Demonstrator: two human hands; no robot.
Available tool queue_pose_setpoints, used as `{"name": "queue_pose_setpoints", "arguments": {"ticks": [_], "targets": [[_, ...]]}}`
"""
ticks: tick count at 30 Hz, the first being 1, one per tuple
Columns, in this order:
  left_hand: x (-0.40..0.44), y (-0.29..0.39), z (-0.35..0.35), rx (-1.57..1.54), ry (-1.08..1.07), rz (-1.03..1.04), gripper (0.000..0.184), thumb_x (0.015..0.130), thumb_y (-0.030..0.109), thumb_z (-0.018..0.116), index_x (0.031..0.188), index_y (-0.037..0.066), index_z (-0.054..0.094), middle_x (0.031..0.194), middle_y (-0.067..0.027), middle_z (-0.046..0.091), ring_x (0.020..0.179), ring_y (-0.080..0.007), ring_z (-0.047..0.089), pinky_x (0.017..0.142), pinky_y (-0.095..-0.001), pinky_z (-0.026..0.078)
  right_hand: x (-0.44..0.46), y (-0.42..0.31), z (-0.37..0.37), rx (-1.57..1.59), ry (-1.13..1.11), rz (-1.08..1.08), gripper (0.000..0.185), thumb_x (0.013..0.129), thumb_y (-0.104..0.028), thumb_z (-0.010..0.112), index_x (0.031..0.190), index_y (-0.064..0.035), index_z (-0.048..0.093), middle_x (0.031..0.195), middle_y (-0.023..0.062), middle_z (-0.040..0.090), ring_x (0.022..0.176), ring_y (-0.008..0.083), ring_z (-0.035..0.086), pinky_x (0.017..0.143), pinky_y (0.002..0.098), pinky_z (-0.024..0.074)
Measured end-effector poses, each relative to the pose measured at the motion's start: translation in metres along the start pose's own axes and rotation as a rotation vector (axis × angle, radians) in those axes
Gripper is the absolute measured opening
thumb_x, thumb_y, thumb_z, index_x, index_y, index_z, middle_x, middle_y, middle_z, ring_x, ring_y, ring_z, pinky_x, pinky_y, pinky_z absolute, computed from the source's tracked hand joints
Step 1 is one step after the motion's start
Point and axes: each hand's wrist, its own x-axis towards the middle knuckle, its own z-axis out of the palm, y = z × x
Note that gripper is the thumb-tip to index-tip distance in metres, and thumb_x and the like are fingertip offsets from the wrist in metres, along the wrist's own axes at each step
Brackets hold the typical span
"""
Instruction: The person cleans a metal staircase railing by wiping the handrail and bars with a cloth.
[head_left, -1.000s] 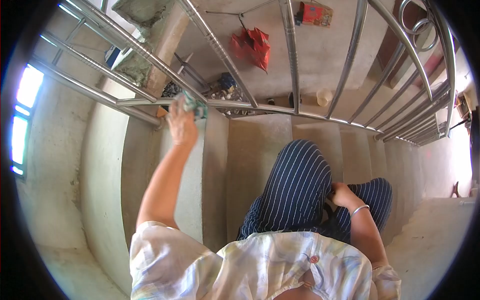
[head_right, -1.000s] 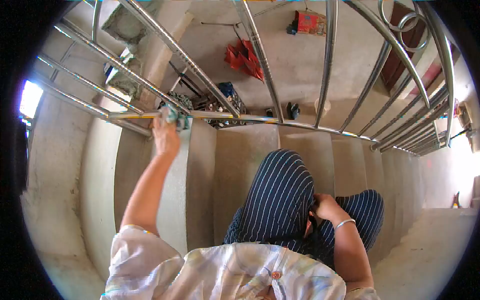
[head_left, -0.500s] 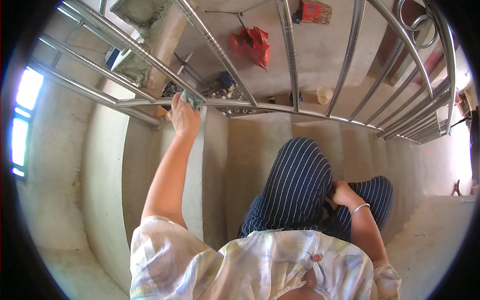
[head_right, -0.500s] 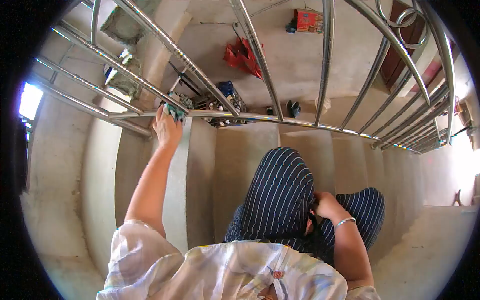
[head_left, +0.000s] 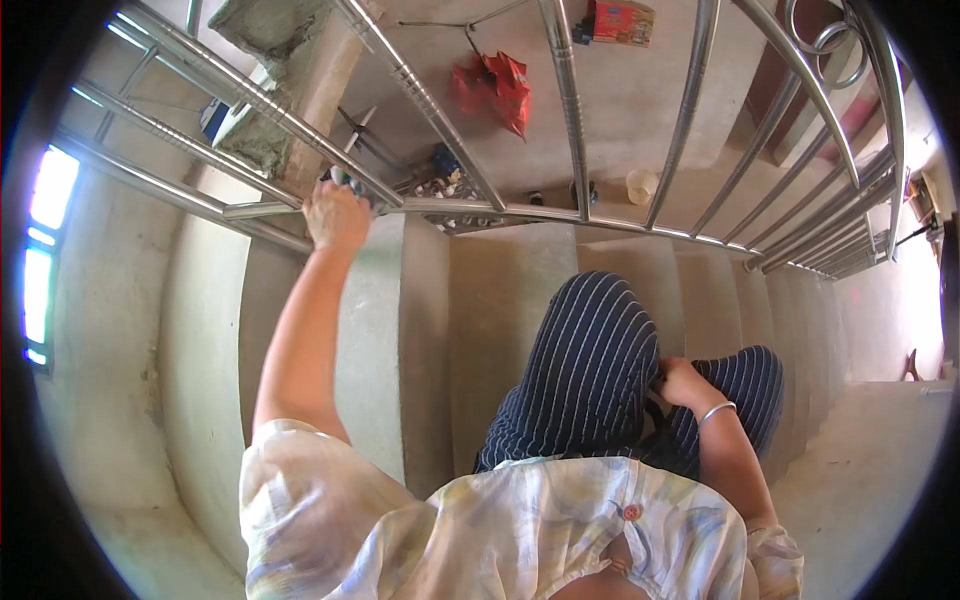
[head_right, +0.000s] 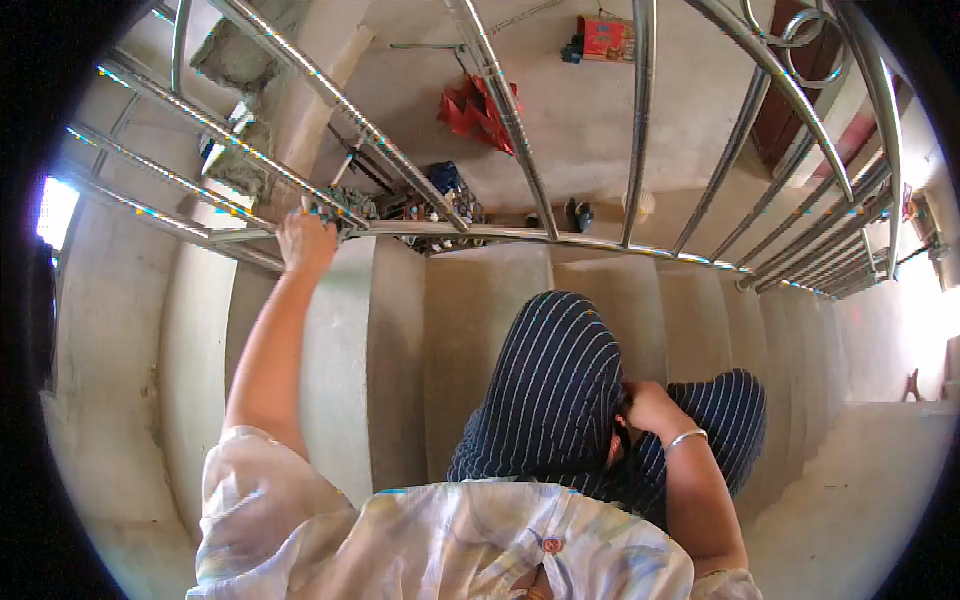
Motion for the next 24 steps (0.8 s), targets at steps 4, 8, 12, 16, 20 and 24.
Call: {"name": "queue_pose_setpoints", "arguments": {"ticks": [4, 8, 12, 16, 20, 24], "targets": [[-0.019, 0.022, 0.036, -0.034, 0.231, 0.065, 0.033, 0.077, 0.022, 0.054, 0.102, 0.0, 0.056, 0.114, -0.0138, 0.047, 0.117, -0.0276, 0.034, 0.099, -0.0415, 0.023, 0.004, 0.017, 0.009, -0.06, 0.055, -0.067, 0.03, 0.067, -0.009, 0.058, 0.096, 0.0009, 0.056, 0.092, 0.0242, 0.057, 0.088, 0.039, 0.055, 0.073, 0.039, 0.0449], [-0.028, 0.023, 0.041, -0.138, 0.323, 0.057, 0.029, 0.078, 0.017, 0.054, 0.098, -0.003, 0.057, 0.118, -0.0143, 0.044, 0.122, -0.0281, 0.028, 0.1, -0.0419, 0.021, 0.0, 0.003, 0.0, -0.008, -0.017, -0.023, 0.029, 0.068, -0.009, 0.057, 0.096, 0.0004, 0.057, 0.093, 0.0234, 0.057, 0.09, 0.0381, 0.054, 0.077, 0.0381, 0.0438], [-0.047, 0.033, 0.055, -0.247, 0.414, 0.024, 0.021, 0.075, 0.014, 0.056, 0.087, -0.003, 0.059, 0.113, -0.0166, 0.047, 0.116, -0.0304, 0.035, 0.094, -0.0405, 0.029, 0.001, 0.002, 0.0, -0.014, -0.043, 0.003, 0.031, 0.068, -0.008, 0.056, 0.098, -0.0003, 0.057, 0.096, 0.0228, 0.057, 0.091, 0.0365, 0.054, 0.08, 0.0368, 0.0431], [-0.072, 0.06, 0.063, -0.812, 0.124, -0.232, 0.016, 0.073, 0.009, 0.057, 0.084, -0.002, 0.058, 0.107, -0.0183, 0.05, 0.104, -0.0342, 0.045, 0.086, -0.0407, 0.037, 0.0, -0.006, -0.004, -0.078, -0.056, 0.031, 0.031, 0.068, -0.008, 0.056, 0.098, -0.0005, 0.057, 0.096, 0.0228, 0.057, 0.092, 0.0358, 0.054, 0.081, 0.0367, 0.0429], [-0.086, 0.088, 0.03, -0.712, 0.102, 0.248, 0.015, 0.071, 0.006, 0.056, 0.085, -0.001, 0.057, 0.104, -0.0213, 0.051, 0.098, -0.0389, 0.047, 0.085, -0.0417, 0.039, 0.001, -0.004, -0.004, -0.061, -0.026, -0.023, 0.03, 0.068, -0.01, 0.056, 0.096, 0.0005, 0.057, 0.094, 0.0237, 0.057, 0.09, 0.0378, 0.054, 0.078, 0.0385, 0.0435], [-0.034, 0.089, 0.019, -0.577, 0.367, 0.428, 0.017, 0.071, 0.008, 0.057, 0.085, -0.002, 0.057, 0.102, -0.0207, 0.052, 0.096, -0.0373, 0.048, 0.085, -0.0413, 0.038, 0.001, 0.01, 0.004, -0.027, 0.007, -0.096, 0.029, 0.069, -0.014, 0.057, 0.094, 0.001, 0.056, 0.091, 0.0244, 0.057, 0.087, 0.0398, 0.054, 0.075, 0.0405, 0.0442]]}}
